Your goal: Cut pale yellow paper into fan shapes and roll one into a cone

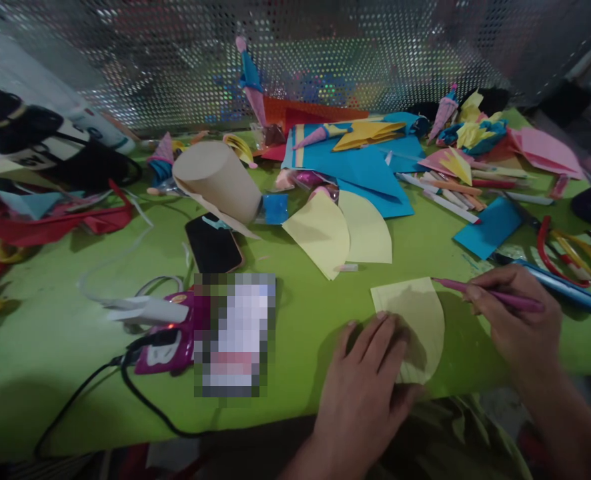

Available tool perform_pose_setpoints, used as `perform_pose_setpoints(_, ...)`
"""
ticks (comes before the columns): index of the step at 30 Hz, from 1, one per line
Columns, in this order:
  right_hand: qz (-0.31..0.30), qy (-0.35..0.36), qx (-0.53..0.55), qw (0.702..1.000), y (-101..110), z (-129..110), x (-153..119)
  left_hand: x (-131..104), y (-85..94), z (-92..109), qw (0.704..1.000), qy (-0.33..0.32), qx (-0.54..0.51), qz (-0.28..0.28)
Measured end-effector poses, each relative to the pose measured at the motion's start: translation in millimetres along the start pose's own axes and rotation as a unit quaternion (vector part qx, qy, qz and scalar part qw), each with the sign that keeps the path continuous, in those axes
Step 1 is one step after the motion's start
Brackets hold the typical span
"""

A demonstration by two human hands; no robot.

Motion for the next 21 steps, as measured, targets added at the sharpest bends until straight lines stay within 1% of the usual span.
perform_pose_setpoints(1,-0.029,0.004,0.007,1.000,-3,-2,-2,0,-0.1,0,1.000,0.003,-0.004,0.000)
perform_pose_setpoints(2,-0.070,0.007,0.010,0.997,-7,-5,-4,0,0.0,1,1.000,0.004,-0.008,0.000)
perform_pose_setpoints(5,-0.209,0.005,0.007,0.978,-21,-10,-8,0,1.3,1,1.000,0.004,-0.013,0.004)
perform_pose_setpoints(7,-0.263,0.003,0.000,0.965,-29,-13,-8,0,2.4,2,1.000,0.002,-0.014,0.005)
perform_pose_setpoints(10,-0.299,-0.003,-0.014,0.954,-37,-14,-8,0,3.5,1,1.000,0.001,-0.015,0.010)
perform_pose_setpoints(13,-0.318,-0.010,-0.022,0.948,-43,-14,-8,0,3.5,1,1.000,0.001,-0.015,0.016)
perform_pose_setpoints(17,-0.313,-0.010,-0.032,0.949,-45,-13,-8,0,3.1,1,1.000,0.002,-0.022,0.015)
perform_pose_setpoints(21,-0.319,-0.028,-0.037,0.947,-45,-12,-7,0,3.3,1,1.000,0.003,-0.028,0.014)
Point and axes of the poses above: each hand's wrist, its own x-axis towards the middle knuckle, its own y-axis out of the back of the hand, z = x × y, the point moved 3 cm from there along x, towards the middle knuckle, and after that the axes turned 13 degrees about -y, right-handed, at the moved point
